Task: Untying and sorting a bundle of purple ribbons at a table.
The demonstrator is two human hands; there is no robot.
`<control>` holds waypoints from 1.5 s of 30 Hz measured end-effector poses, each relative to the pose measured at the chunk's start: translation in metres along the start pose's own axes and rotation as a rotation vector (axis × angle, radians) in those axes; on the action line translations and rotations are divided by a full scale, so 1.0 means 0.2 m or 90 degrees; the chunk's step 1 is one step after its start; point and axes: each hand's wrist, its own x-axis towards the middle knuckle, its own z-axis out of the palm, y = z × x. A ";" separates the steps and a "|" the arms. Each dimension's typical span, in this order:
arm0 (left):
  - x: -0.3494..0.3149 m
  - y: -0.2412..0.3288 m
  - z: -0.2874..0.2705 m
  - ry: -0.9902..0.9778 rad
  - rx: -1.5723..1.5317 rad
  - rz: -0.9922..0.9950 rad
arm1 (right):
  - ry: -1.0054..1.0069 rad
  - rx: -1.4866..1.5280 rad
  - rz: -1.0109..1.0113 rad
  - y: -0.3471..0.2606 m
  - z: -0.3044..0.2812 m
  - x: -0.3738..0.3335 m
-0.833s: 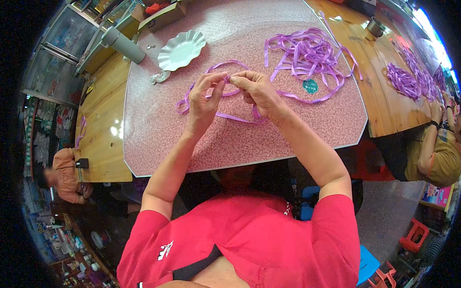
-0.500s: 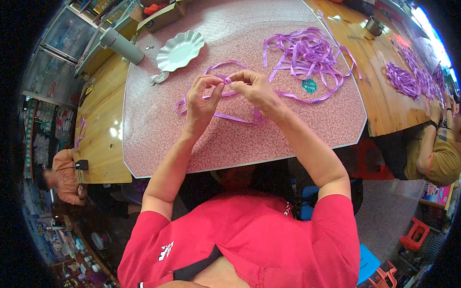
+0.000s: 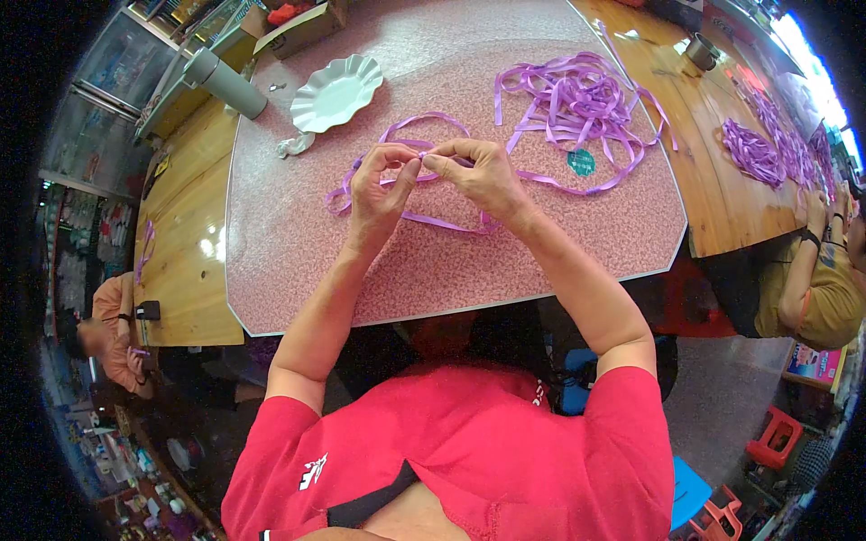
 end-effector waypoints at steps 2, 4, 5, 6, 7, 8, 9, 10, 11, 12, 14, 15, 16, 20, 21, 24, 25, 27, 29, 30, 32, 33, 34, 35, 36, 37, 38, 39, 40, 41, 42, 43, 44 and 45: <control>0.00 0.00 0.00 -0.007 0.010 0.021 | -0.002 0.008 -0.016 -0.02 -0.01 0.00; -0.01 -0.01 0.01 -0.009 -0.002 0.013 | -0.063 0.043 0.091 -0.07 -0.04 0.01; -0.01 -0.02 0.01 -0.013 -0.012 0.006 | -0.063 0.040 0.091 -0.08 -0.04 0.01; -0.02 -0.02 0.01 -0.010 -0.014 0.005 | -0.071 0.089 0.110 -0.09 -0.03 0.01; -0.02 -0.02 0.01 -0.008 -0.022 0.000 | -0.079 0.138 0.128 -0.11 -0.03 0.02; -0.02 -0.02 0.01 -0.006 -0.029 -0.005 | -0.082 0.134 0.128 -0.13 -0.03 0.02; -0.03 -0.02 0.01 -0.001 -0.029 -0.006 | -0.091 0.052 0.138 -0.15 -0.04 0.04; -0.03 -0.03 0.00 -0.002 -0.030 -0.015 | -0.101 -0.031 0.147 -0.16 -0.04 0.05; -0.03 -0.03 0.01 -0.005 -0.031 -0.023 | -0.104 -0.035 0.147 -0.14 -0.04 0.07; -0.03 -0.03 0.01 0.001 -0.032 -0.024 | -0.098 -0.044 0.096 -0.09 -0.04 0.08; -0.03 -0.03 0.00 0.008 -0.049 -0.052 | -0.100 -0.054 0.044 -0.06 -0.03 0.10; -0.03 -0.04 0.00 0.015 -0.045 -0.055 | -0.093 -0.040 0.045 -0.05 -0.02 0.11; -0.03 -0.05 0.00 0.019 -0.057 -0.073 | -0.085 -0.025 0.046 -0.04 -0.01 0.11; -0.04 -0.07 0.00 0.021 -0.066 -0.113 | -0.084 0.009 0.069 -0.01 0.00 0.12; -0.04 -0.07 0.00 0.022 -0.065 -0.116 | -0.084 0.017 0.051 -0.01 0.00 0.12; -0.03 -0.06 -0.01 0.010 -0.045 -0.101 | -0.090 0.014 0.032 0.00 0.00 0.11; -0.04 -0.06 -0.01 -0.001 -0.044 -0.102 | -0.094 0.004 0.029 0.00 -0.01 0.11; -0.04 -0.06 -0.01 -0.011 -0.043 -0.106 | -0.082 -0.014 0.033 -0.01 -0.02 0.11; -0.03 -0.05 -0.01 -0.018 -0.038 -0.107 | -0.070 -0.031 0.037 -0.03 -0.01 0.10; -0.03 -0.05 -0.01 -0.017 -0.037 -0.108 | -0.081 0.003 0.086 -0.05 -0.01 0.09; -0.04 -0.03 -0.01 -0.014 -0.052 -0.131 | -0.092 0.037 0.136 -0.05 -0.01 0.09; -0.04 -0.03 -0.01 -0.014 -0.053 -0.132 | -0.091 0.036 0.134 -0.03 -0.01 0.09; -0.03 -0.03 -0.01 -0.019 -0.033 -0.102 | -0.090 0.035 0.132 -0.01 -0.01 0.09; -0.04 -0.04 -0.01 -0.026 -0.013 -0.073 | -0.089 0.036 0.134 0.01 -0.01 0.10; -0.03 -0.05 -0.01 -0.027 -0.014 -0.075 | -0.086 0.013 0.087 0.04 -0.01 0.11; -0.03 -0.06 0.00 -0.028 0.015 -0.027 | -0.084 -0.010 0.040 0.05 -0.02 0.11; -0.03 -0.06 -0.01 -0.026 0.046 0.022 | -0.084 -0.010 0.041 0.04 -0.01 0.10; -0.04 -0.06 -0.01 -0.026 0.046 0.021 | -0.087 -0.016 0.058 0.01 0.00 0.10; -0.04 -0.07 -0.01 -0.023 0.038 0.008 | -0.089 -0.021 0.074 0.00 0.01 0.09; -0.04 -0.07 -0.01 -0.021 0.030 -0.003 | -0.089 -0.022 0.074 0.01 0.00 0.09; -0.04 -0.07 -0.01 -0.020 0.030 -0.003 | -0.093 -0.003 0.067 0.02 0.00 0.09; -0.04 -0.06 -0.01 -0.021 0.032 -0.003 | -0.096 0.016 0.059 0.03 0.00 0.10; -0.04 -0.06 -0.01 -0.020 0.036 -0.003 | -0.097 0.016 0.058 0.02 -0.01 0.10; -0.04 -0.06 -0.01 -0.020 0.037 -0.003 | -0.092 -0.011 0.064 0.02 -0.01 0.11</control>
